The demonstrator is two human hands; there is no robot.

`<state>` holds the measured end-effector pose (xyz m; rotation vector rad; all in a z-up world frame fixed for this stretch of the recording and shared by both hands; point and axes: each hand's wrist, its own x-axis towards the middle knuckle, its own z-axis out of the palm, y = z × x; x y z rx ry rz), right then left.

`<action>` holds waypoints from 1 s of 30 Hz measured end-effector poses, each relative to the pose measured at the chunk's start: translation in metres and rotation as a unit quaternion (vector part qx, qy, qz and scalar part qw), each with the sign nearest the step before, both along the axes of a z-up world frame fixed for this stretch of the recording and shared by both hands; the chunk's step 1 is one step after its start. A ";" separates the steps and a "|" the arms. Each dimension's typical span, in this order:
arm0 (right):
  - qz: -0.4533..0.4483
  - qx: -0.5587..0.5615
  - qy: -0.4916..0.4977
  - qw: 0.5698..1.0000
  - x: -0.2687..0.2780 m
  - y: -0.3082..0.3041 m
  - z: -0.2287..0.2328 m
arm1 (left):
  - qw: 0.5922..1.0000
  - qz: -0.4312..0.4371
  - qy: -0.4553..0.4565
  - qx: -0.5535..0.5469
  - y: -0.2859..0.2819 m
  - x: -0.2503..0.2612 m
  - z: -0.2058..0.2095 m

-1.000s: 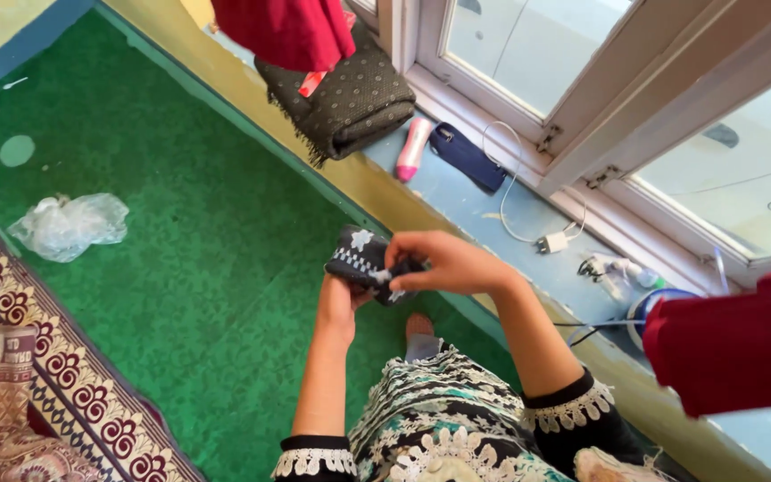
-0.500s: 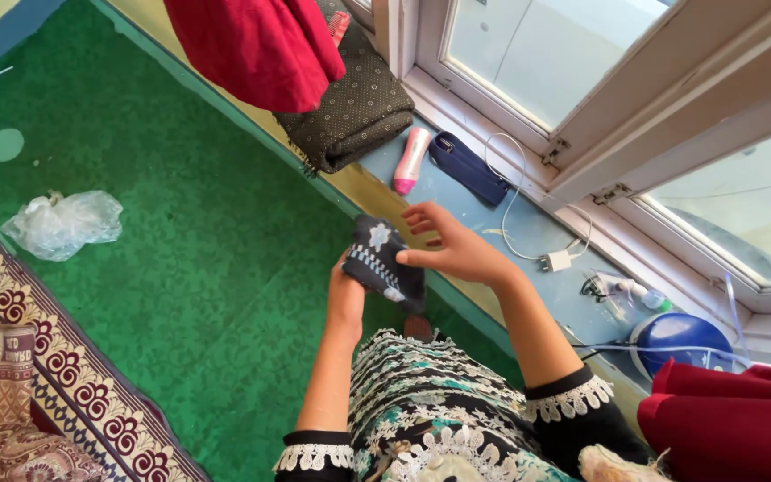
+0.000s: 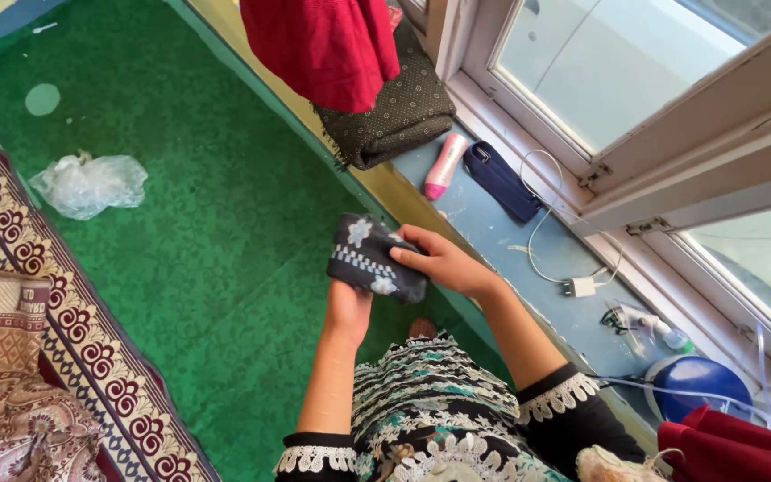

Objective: The person is rolling up a rug, picking up small items from the floor, and gathering clothes into a laundry basket before carrying it away.

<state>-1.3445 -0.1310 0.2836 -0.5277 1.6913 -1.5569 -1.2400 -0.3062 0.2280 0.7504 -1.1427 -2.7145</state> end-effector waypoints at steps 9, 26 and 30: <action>-0.423 0.093 0.064 0.899 -0.074 0.093 -0.227 | 0.999 0.023 0.009 0.022 0.010 -0.022 -0.008; -0.242 0.542 0.197 0.780 -0.089 0.145 -0.255 | 0.976 -0.040 -0.213 0.006 0.056 -0.009 -0.044; -0.320 0.487 0.238 0.778 -0.086 0.143 -0.293 | 0.976 -0.036 -0.215 0.011 0.057 -0.001 -0.069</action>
